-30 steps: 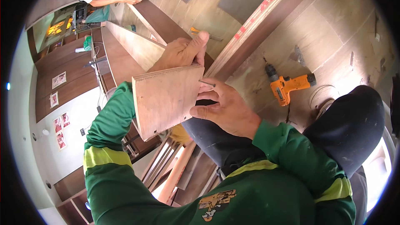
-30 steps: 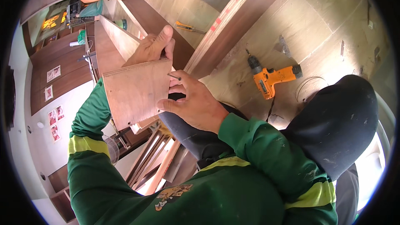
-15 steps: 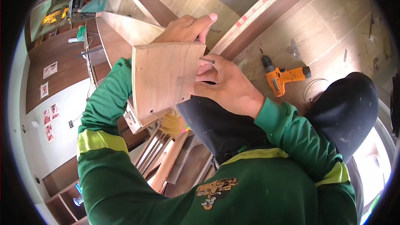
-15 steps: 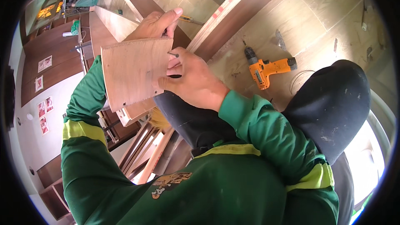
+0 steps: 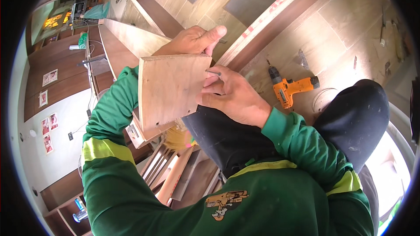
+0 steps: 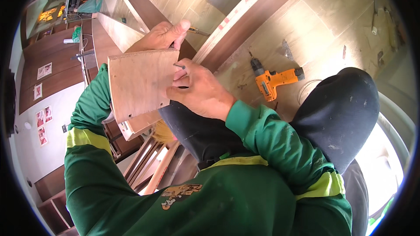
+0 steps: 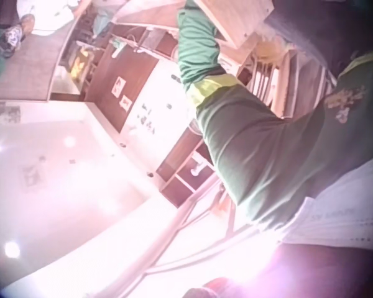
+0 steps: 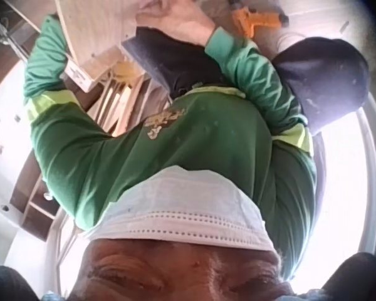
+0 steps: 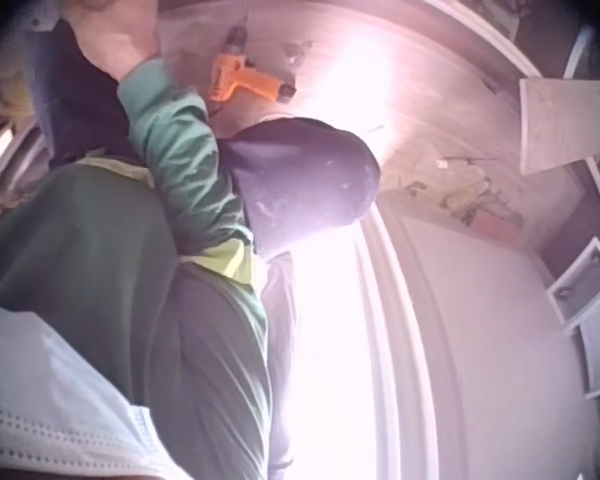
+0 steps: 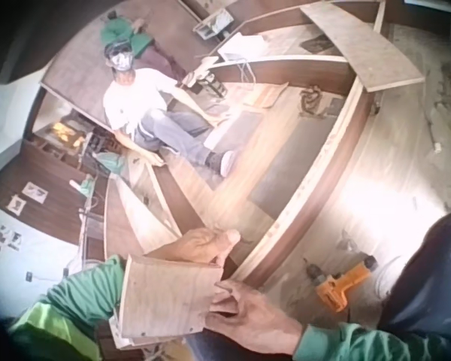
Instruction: The person uses a cordless drill to drive screws into a small wooden board, attaching it to a larger wooden furniture frame. The person is sitting on the floor while performing the task.
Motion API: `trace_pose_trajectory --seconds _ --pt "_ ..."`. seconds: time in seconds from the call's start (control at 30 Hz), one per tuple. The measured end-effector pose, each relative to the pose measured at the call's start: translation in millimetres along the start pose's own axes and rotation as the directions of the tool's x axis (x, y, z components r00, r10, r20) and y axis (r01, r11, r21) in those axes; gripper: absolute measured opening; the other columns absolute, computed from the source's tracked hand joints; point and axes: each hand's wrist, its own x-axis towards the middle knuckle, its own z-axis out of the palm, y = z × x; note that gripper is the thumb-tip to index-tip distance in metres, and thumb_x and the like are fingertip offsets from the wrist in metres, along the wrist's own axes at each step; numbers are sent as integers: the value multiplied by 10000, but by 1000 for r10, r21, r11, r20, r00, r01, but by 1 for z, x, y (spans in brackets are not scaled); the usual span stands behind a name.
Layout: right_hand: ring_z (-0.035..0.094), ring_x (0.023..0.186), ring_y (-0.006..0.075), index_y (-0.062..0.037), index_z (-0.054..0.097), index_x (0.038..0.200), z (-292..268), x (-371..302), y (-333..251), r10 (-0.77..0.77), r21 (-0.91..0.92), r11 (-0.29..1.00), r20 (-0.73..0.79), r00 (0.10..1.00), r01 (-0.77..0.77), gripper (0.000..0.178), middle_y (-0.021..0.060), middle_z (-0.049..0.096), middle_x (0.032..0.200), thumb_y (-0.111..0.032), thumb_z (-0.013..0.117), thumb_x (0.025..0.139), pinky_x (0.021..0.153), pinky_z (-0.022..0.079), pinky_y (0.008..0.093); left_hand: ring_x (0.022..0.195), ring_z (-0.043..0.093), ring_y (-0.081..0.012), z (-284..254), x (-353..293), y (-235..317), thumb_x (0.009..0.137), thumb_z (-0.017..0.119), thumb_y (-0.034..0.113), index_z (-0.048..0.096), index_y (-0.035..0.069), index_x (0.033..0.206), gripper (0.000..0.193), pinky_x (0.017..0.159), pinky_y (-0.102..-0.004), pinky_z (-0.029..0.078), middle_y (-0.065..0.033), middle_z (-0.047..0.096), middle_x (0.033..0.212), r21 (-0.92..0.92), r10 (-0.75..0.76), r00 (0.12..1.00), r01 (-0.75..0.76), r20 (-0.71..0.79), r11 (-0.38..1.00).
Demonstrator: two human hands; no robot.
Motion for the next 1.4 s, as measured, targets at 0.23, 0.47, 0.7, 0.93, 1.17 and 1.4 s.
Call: trace_pose_trajectory --seconds 0.23,0.47,0.7,0.93,1.17,1.4 --pt "665 1066 182 55 512 1337 1 0 -3 18 33 999 7 1000 -18 523 137 600 1134 -122 739 901 911 537 304 540 460 -127 -4 4 -9 989 534 675 515 73 636 699 504 -321 381 -31 470 571 -5 31 999 -31 39 1000" --pt "641 980 165 44 547 1313 -1 10 7 -23 6 1000 22 999 23 488 131 628 1097 -209 732 939 910 529 306 678 567 -270 -14 12 -16 1033 397 684 606 26 688 772 706 -412 482 -123 570 671 176 167 982 -179 85 968" --pt "747 848 354 66 588 1184 3 7 5 -148 -275 955 -104 984 114 244 246 711 912 -111 491 1047 779 575 445 755 548 -249 -24 22 -47 1037 557 229 472 159 1388 368 684 -368 471 -50 554 832 409 558 755 -655 344 635" --pt "664 777 478 46 589 964 9 4 -24 -298 -888 452 -59 953 87 156 298 666 848 -102 543 973 707 525 554 675 542 -267 -14 13 -28 1060 416 609 655 43 884 639 660 -414 473 -96 541 721 259 441 880 -473 177 842" --pt "402 457 126 -46 578 930 13 14 -16 374 541 791 -59 926 -285 163 -67 427 581 -123 466 1020 520 388 289 835 563 -218 -14 21 -29 1007 539 617 665 61 964 572 689 -349 477 -99 556 876 296 380 893 -441 243 847" --pt "460 522 134 -54 580 1053 -6 22 -30 485 597 639 178 856 -486 332 -39 453 630 -337 408 1073 575 422 308 851 562 -255 -23 20 -44 912 646 89 396 156 1583 720 722 -363 487 -56 577 929 486 799 493 -822 345 297"
